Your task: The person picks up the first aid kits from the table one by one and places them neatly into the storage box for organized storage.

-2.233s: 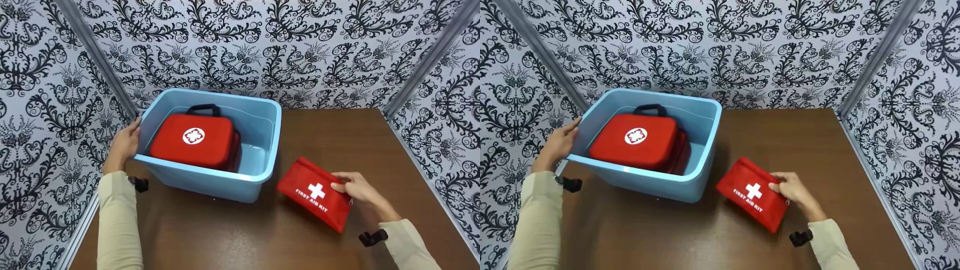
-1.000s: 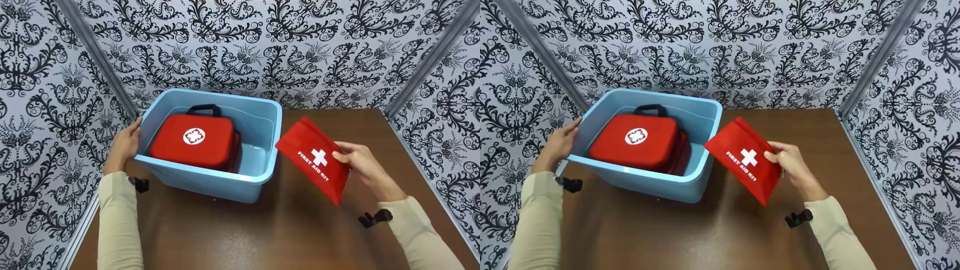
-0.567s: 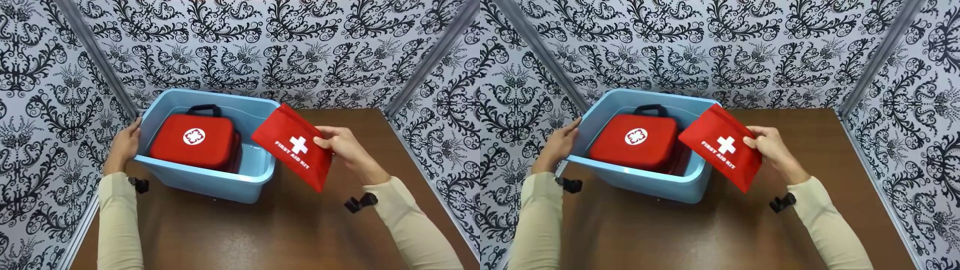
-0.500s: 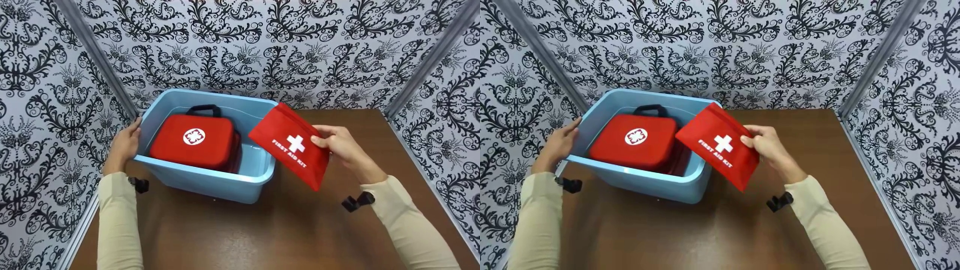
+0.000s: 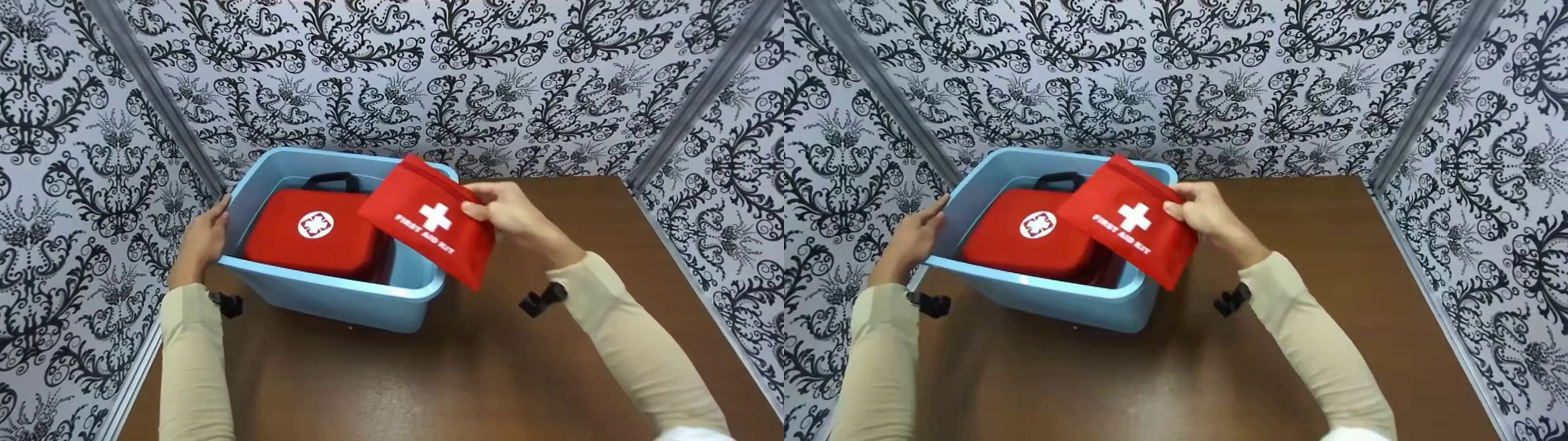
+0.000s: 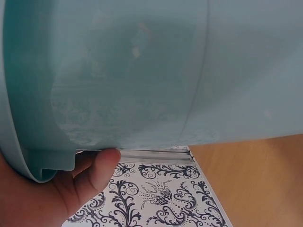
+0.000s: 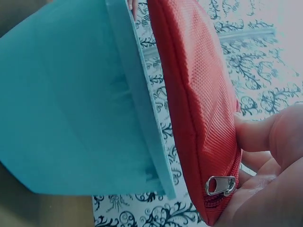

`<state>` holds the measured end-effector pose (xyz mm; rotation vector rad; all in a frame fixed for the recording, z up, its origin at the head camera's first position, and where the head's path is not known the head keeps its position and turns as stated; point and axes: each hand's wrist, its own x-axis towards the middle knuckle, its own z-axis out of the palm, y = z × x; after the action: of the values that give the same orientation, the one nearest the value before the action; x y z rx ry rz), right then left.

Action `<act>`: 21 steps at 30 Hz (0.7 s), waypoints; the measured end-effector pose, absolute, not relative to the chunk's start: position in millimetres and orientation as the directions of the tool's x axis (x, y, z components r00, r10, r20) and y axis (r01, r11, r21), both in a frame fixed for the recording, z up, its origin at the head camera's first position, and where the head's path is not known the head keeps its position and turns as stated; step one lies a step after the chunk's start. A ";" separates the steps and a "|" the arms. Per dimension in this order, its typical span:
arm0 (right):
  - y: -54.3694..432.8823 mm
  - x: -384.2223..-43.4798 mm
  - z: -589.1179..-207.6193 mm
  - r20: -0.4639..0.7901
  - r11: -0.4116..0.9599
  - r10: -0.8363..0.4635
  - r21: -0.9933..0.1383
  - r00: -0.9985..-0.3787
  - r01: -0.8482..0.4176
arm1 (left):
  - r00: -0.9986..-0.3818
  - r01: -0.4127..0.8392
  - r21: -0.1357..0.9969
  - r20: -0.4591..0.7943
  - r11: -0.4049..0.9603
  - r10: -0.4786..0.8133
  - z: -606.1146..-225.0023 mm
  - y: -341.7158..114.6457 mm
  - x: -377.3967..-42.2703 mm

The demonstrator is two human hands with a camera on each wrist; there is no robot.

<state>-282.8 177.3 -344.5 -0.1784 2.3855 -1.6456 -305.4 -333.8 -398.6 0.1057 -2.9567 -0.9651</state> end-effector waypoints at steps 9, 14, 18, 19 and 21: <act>132.9 -300.7 -334.8 -0.135 0.446 -0.272 -0.895 -0.953 -0.001 | -0.996 -0.083 0.617 -0.028 0.783 -0.083 -398.6 -333.9 -305.2; 109.5 -308.1 -332.4 -0.178 0.449 -0.284 -0.893 -0.942 0.033 | -0.996 -0.082 0.610 -0.032 0.788 -0.079 -399.4 -334.3 -304.4; 91.7 -312.9 -333.4 -0.187 0.446 -0.300 -0.894 -0.935 0.036 | -0.997 -0.073 0.605 -0.020 0.792 -0.077 -398.3 -334.5 -303.6; 87.5 -314.1 -333.8 -0.187 0.450 -0.301 -0.892 -0.935 0.034 | -0.997 -0.075 0.607 -0.021 0.791 -0.078 -397.9 -334.6 -303.6; 79.5 -317.4 -334.7 -0.187 0.462 -0.303 -0.886 -0.934 0.028 | -0.997 -0.077 0.608 -0.022 0.791 -0.081 -397.1 -334.4 -303.6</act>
<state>-317.4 79.5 -334.7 -0.2340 2.3966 -1.4620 -303.6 -334.4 -397.1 0.1307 -2.9674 -1.0066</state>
